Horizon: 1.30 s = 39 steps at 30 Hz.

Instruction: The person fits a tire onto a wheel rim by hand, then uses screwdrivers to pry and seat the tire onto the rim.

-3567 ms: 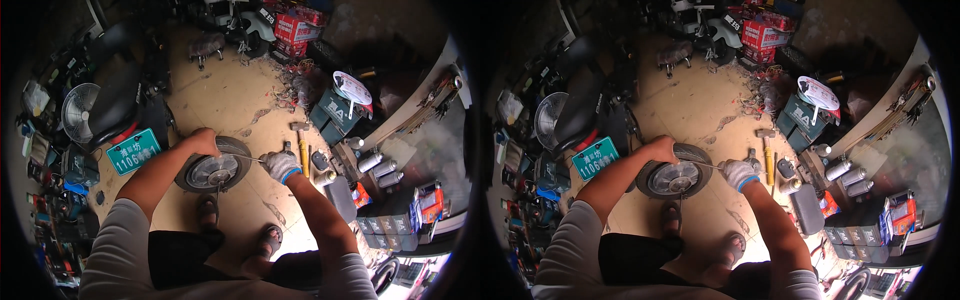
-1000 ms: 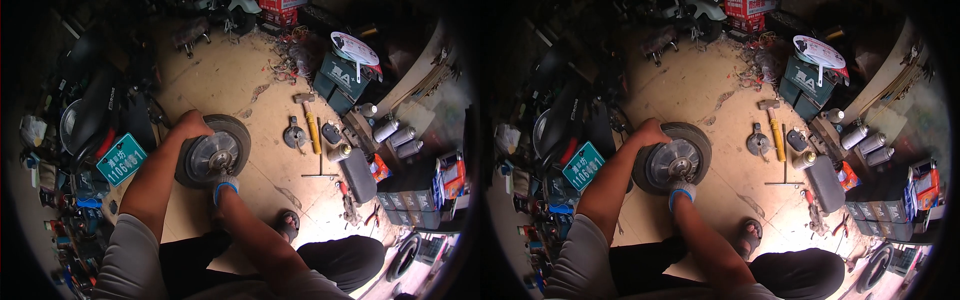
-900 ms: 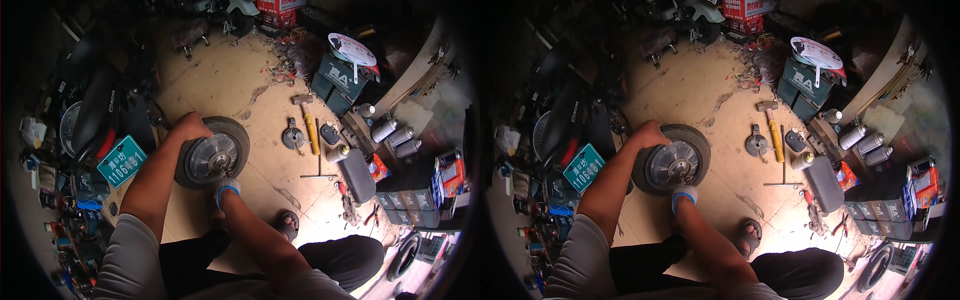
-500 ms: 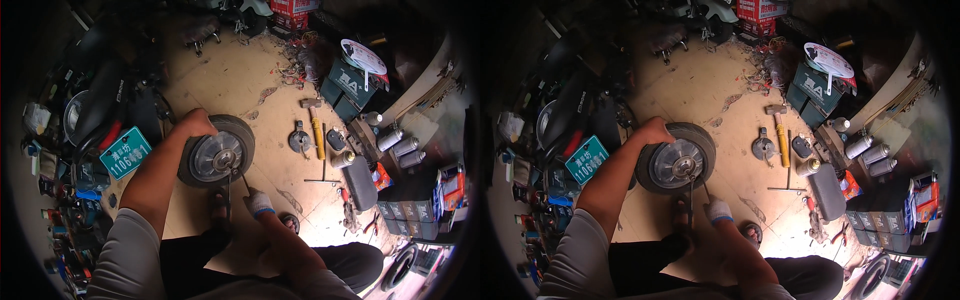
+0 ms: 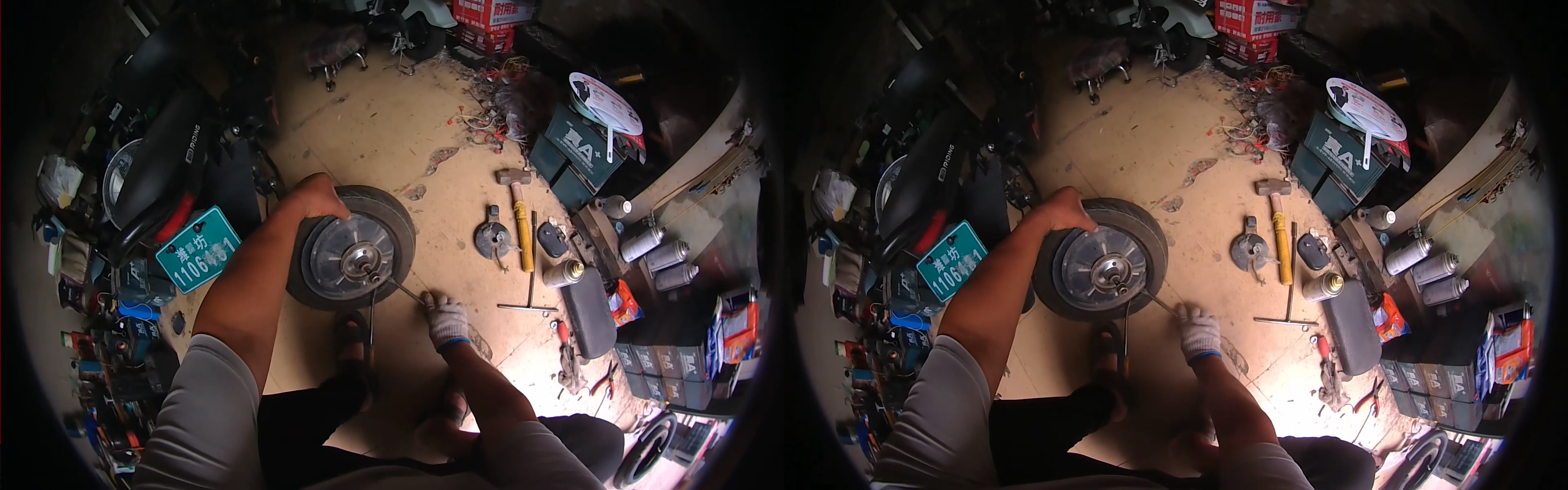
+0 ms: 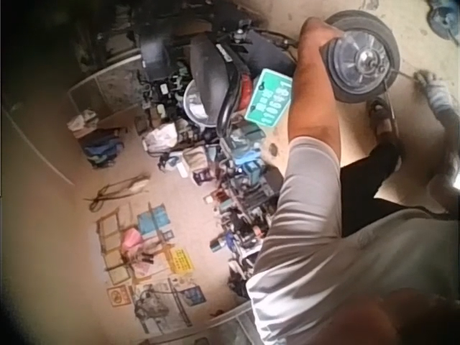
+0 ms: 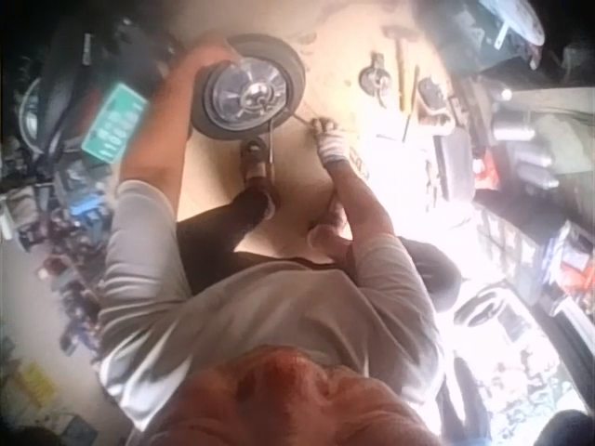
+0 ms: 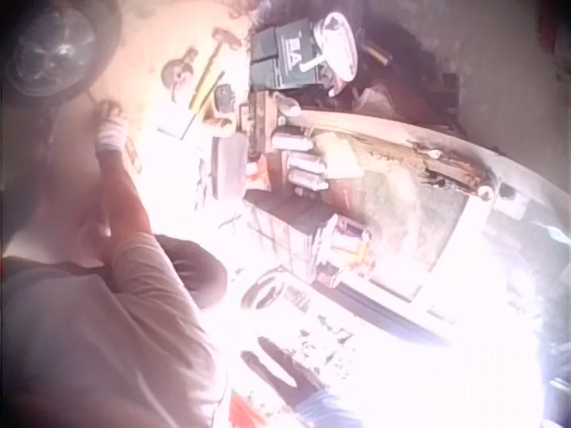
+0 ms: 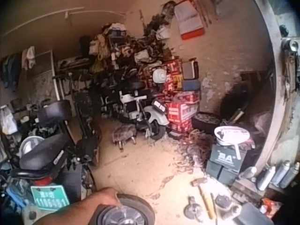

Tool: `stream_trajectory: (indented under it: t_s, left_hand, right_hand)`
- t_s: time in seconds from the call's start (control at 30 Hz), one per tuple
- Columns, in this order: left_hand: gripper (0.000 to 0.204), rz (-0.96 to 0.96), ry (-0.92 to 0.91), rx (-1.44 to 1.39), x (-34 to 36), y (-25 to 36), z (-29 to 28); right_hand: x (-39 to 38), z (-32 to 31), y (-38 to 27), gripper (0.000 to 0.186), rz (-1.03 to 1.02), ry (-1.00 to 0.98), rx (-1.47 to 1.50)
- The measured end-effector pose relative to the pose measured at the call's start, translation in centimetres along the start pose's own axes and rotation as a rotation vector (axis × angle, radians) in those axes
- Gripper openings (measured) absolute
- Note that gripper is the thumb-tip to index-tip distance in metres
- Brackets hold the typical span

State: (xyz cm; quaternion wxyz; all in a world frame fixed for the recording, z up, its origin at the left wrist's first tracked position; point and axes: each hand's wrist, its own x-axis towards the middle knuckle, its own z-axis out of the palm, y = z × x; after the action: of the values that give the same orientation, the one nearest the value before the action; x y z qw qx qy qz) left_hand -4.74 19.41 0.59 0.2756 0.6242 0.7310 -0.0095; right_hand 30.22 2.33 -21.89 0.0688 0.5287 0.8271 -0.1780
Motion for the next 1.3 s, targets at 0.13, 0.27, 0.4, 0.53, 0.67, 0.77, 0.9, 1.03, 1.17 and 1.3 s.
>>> stream_trajectory:
  t_s: [0.13,0.27,0.4,0.53,0.67,0.77,0.9,1.03,1.17,1.3]
  left_hand:
    - [0.058,-0.012,-0.004,-0.022,-0.1,0.1,-0.2]
    - [0.055,0.018,0.044,-0.021,-0.9,0.9,-0.3]
    - [0.054,0.0,0.033,-0.005,-1.6,1.7,0.0]
    - [0.054,-0.003,0.04,-0.002,-2.1,2.0,0.3]
    - [0.054,0.033,0.092,-0.01,-2.0,1.6,0.4]
    - [0.055,0.006,0.079,-0.008,-1.4,1.1,0.4]
    - [0.06,-0.043,0.043,0.031,-0.5,1.2,0.1]
    - [0.057,-0.045,0.045,0.021,-0.5,1.7,-0.1]
    - [0.06,-0.052,0.043,0.017,-0.6,1.7,0.0]
    - [0.066,-0.066,0.049,0.022,-0.2,1.5,0.1]
  right_hand:
    - [1.2,1.9,-0.2,0.052,0.059,-0.156,0.107]
    - [3.7,5.9,-0.8,0.041,0.027,-0.075,0.068]
    - [5.5,7.3,-0.5,0.032,0.197,-0.072,0.294]
    - [5.7,5.8,-1.5,0.031,0.055,-0.214,-0.292]
    - [6.4,3.6,-2.2,0.04,0.016,-0.275,-0.416]
    - [6.2,2.2,-3.0,0.04,0.055,-0.221,-0.58]
    - [3.0,2.1,-7.6,0.036,-0.106,0.092,-0.123]
    - [2.1,5.6,-15.0,0.049,0.147,-0.164,0.608]
    - [3.6,9.9,-15.5,0.053,-0.023,-0.261,0.656]
    - [3.1,12.9,-16.3,0.052,0.278,-0.141,1.062]
